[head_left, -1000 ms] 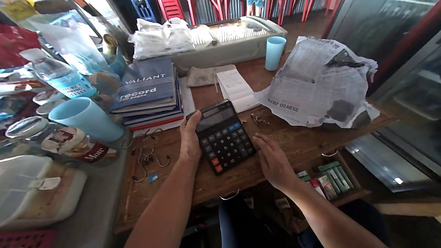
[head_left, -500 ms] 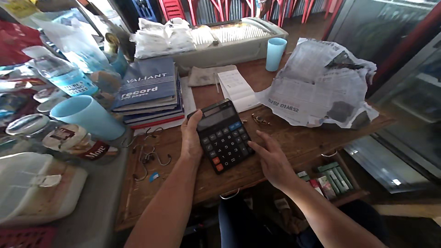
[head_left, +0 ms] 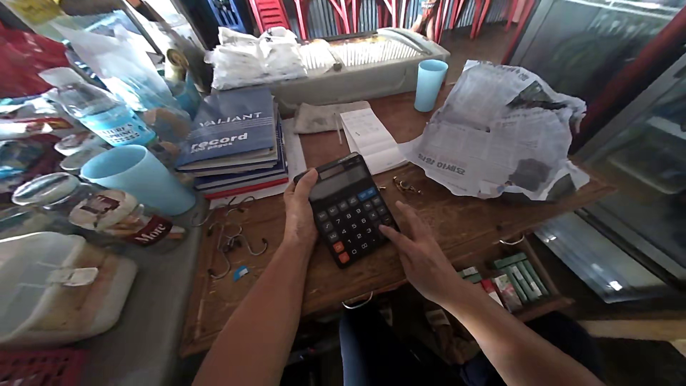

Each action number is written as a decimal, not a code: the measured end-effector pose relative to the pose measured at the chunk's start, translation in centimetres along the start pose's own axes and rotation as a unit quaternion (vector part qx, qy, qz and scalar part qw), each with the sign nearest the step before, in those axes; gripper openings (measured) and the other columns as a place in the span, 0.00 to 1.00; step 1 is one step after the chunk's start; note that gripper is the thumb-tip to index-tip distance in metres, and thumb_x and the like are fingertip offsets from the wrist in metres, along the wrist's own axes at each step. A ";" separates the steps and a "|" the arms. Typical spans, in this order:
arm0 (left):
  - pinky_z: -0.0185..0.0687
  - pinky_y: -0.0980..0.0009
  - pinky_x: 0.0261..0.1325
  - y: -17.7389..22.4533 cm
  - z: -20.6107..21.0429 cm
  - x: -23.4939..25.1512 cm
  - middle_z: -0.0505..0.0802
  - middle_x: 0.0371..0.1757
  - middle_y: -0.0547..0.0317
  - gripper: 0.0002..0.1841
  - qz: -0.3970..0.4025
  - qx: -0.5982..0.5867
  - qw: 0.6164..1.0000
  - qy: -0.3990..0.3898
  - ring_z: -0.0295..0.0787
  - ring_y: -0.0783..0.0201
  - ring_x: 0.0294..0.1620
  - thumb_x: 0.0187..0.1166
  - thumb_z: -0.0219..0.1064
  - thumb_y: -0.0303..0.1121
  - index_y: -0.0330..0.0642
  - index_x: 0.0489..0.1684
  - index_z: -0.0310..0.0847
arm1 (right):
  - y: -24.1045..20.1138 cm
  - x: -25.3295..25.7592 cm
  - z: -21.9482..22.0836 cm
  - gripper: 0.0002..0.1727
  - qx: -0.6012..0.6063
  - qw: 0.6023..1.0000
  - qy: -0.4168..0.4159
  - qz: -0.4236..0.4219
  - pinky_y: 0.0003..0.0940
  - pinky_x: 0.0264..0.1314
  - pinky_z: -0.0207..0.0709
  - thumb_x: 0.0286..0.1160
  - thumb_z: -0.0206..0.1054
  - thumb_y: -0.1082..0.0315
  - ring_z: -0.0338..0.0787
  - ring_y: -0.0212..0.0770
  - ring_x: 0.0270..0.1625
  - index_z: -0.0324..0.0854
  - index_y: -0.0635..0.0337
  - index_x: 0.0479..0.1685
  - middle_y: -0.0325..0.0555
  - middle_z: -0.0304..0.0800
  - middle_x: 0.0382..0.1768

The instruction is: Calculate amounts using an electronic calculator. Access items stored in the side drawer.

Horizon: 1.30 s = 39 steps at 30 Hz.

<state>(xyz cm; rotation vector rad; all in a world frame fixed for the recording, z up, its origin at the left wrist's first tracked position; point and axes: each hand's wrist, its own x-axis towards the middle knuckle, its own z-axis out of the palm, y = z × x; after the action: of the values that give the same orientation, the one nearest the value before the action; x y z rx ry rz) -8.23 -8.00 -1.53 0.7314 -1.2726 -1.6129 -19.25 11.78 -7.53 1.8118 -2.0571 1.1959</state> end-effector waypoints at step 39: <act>0.93 0.68 0.45 -0.3 -0.3 0.4 0.95 0.39 0.59 0.14 0.010 -0.005 1.000 -0.018 0.95 0.67 0.40 0.87 0.57 0.41 0.42 0.56 0.79 | -1.8 2.2 1.8 0.33 -0.022 0.999 -0.010 -0.046 0.66 0.84 0.64 0.65 0.63 0.88 0.59 0.74 0.89 0.88 0.45 0.67 0.67 0.65 0.85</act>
<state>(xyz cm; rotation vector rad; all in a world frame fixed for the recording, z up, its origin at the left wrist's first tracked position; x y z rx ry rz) -8.22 -8.46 -1.82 0.6837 -1.2923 -1.6231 -17.56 8.98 -6.65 1.8841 -1.9715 1.1036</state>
